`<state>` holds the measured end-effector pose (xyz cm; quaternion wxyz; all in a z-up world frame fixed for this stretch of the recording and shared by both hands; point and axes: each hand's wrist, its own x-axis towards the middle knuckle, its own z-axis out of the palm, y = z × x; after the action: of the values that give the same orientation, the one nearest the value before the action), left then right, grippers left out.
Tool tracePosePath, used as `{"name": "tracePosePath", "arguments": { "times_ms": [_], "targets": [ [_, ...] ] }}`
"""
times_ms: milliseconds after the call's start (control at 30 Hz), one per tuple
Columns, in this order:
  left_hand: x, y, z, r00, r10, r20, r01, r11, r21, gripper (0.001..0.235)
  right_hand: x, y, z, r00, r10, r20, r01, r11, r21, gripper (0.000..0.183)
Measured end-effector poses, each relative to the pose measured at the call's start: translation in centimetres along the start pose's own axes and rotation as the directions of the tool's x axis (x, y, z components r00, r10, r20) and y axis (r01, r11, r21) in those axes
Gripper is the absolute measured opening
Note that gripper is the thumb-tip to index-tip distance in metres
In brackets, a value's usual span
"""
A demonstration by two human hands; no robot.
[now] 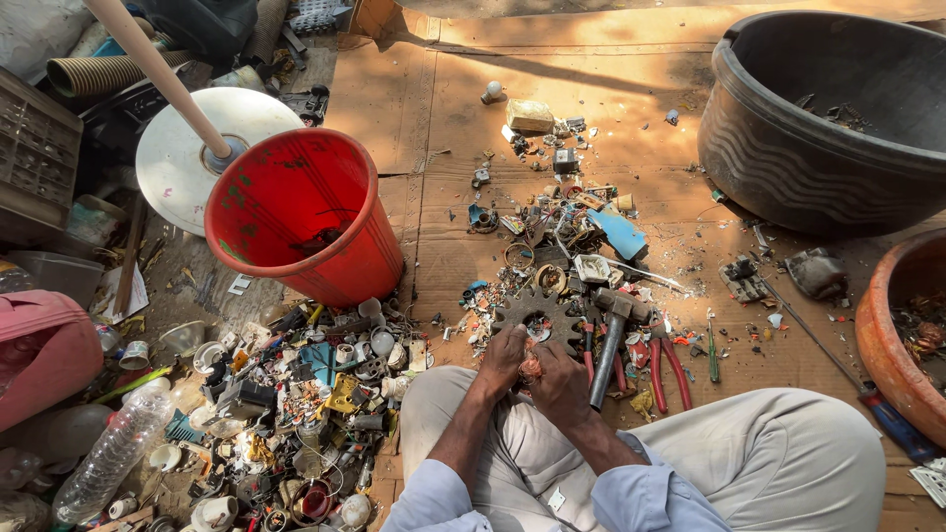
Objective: The person sits on the floor and uses a hammer to strike a metal gear-like component, breaking it apart. They then use pliers to pull and separate copper wire from the broken pieces, continuing to hammer and extract wire from the debris.
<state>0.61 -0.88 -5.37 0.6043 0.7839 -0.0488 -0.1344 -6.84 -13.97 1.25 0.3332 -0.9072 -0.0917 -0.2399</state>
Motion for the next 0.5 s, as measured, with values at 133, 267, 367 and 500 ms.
{"name": "tracePosePath", "arguments": {
  "times_ms": [133,267,367,500],
  "targets": [
    [0.6,-0.3,0.1,1.0,-0.008,0.002,0.008,1.0,0.023,0.046,0.0,0.4,0.5,0.997,0.075,0.006,-0.075,0.996,0.051,0.039],
    [0.6,-0.3,0.2,1.0,0.0,-0.007,0.0,0.998,0.055,0.045,0.0,0.8,0.8,0.989,0.143,0.039,-0.146,0.987,0.071,0.039],
    [0.8,0.3,-0.1,0.999,-0.039,-0.007,0.039,0.999,-0.006,0.043,-0.1,1.4,0.8,0.993,0.11,0.038,-0.114,0.988,0.107,0.028],
    [-0.2,0.8,-0.3,0.993,-0.111,0.046,0.119,0.94,-0.321,0.035,0.1,3.0,0.6,0.989,0.034,0.144,-0.075,0.952,0.298,0.018]
  ]
}}
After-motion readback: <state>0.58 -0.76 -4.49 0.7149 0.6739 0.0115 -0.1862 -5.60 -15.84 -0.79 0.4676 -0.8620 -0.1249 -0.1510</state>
